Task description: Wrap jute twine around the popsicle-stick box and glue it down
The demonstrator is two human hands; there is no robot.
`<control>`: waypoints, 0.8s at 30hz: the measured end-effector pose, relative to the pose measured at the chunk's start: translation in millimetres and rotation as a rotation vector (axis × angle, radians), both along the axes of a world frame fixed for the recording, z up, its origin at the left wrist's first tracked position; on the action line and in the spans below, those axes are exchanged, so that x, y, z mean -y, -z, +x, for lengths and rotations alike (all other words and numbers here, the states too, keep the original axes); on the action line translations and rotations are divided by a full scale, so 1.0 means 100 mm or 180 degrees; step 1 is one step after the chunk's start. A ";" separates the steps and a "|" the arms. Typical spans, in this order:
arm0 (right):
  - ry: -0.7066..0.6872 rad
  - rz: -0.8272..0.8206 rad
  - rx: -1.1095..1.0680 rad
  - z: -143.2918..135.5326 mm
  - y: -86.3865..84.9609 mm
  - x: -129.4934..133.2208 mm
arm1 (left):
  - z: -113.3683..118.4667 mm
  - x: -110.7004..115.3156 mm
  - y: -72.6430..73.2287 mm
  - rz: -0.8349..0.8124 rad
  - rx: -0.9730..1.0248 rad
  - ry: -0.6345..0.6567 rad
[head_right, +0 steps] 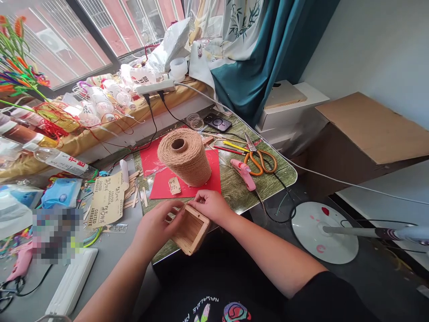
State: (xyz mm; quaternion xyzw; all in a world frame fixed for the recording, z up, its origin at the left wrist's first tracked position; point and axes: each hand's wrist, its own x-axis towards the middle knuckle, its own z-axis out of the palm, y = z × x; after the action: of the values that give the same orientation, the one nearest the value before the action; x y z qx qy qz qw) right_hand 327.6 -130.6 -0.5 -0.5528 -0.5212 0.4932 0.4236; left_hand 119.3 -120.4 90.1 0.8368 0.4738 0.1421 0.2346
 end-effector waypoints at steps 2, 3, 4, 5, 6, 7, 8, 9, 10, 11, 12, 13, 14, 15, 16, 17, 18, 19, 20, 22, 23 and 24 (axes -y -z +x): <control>-0.0021 0.0042 0.0097 0.01 0.00 -0.01 | 0.03 -0.05 0.00 -0.0131 0.0049 -0.0010; -0.0042 0.0063 0.0138 0.02 0.00 -0.02 | 0.04 -0.06 0.00 -0.0182 0.0066 -0.0019; -0.0077 0.0083 0.0158 0.03 -0.01 -0.01 | 0.04 -0.07 0.01 -0.0219 0.0074 -0.0027; -0.0120 0.0104 0.0148 0.04 -0.03 -0.01 | 0.03 -0.07 0.02 -0.0239 0.0077 -0.0037; -0.0146 0.0144 0.0122 0.06 -0.05 0.01 | 0.03 -0.07 0.02 -0.0248 0.0076 -0.0045; -0.0147 0.0238 0.0126 0.08 -0.09 0.05 | 0.02 -0.06 0.03 -0.0251 0.0077 -0.0045; -0.0114 0.0405 0.0207 0.11 -0.14 0.10 | 0.01 -0.06 0.03 -0.0251 0.0080 -0.0046; -0.0050 0.0641 0.0374 0.16 -0.20 0.16 | -0.01 -0.05 0.03 -0.0242 0.0091 -0.0049; 0.0047 0.0935 0.0609 0.21 -0.26 0.24 | -0.02 -0.04 0.03 -0.0225 0.0105 -0.0054; 0.0159 0.1249 0.0887 0.29 -0.32 0.32 | -0.04 -0.03 0.02 -0.0197 0.0121 -0.0057; 0.0275 0.1535 0.1152 0.37 -0.37 0.41 | -0.05 -0.02 0.01 -0.0166 0.0128 -0.0055; 0.0450 0.1787 0.1379 0.47 -0.41 0.48 | -0.06 -0.02 0.00 -0.0136 0.0121 -0.0046; 0.0702 0.1980 0.1586 0.57 -0.43 0.55 | -0.07 -0.01 -0.02 -0.0108 0.0100 -0.0029; 0.1040 0.2122 0.1780 0.68 -0.44 0.60 | -0.08 -0.02 -0.04 -0.0091 0.0064 -0.0005; 0.1454 0.2218 0.1954 0.79 -0.42 0.64 | -0.09 -0.02 -0.05 -0.0079 0.0026 0.0019; 0.1837 0.2234 0.2092 0.89 -0.39 0.65 | -0.09 -0.03 -0.06 -0.0063 -0.0003 0.0039; 0.2149 0.2187 0.2181 0.97 -0.35 0.65 | -0.10 -0.03 -0.07 -0.0041 -0.0020 0.0059; 0.2365 0.2092 0.2218 1.04 -0.30 0.64 | -0.10 -0.04 -0.08 -0.0013 -0.0026 0.0085; 0.2460 0.1959 0.2209 1.10 -0.25 0.62 | -0.11 -0.05 -0.08 0.0017 -0.0030 0.0117; 0.2448 0.1668 0.2089 1.16 -0.16 0.57 | -0.11 -0.05 -0.07 0.0096 -0.0058 0.0189; 0.2385 0.1521 0.2002 1.18 -0.12 0.55 | -0.11 -0.05 -0.06 0.0150 -0.0087 0.0212; 0.2297 0.1374 0.1908 1.19 -0.09 0.52 | -0.10 -0.04 -0.05 0.0216 -0.0119 0.0218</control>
State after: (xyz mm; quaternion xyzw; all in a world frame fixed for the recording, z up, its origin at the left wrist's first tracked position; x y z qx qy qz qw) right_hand 446.9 -182.7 8.3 -0.7145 -0.4857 0.0168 0.5033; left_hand 109.2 -116.7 95.3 0.8625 0.4442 0.1343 0.2018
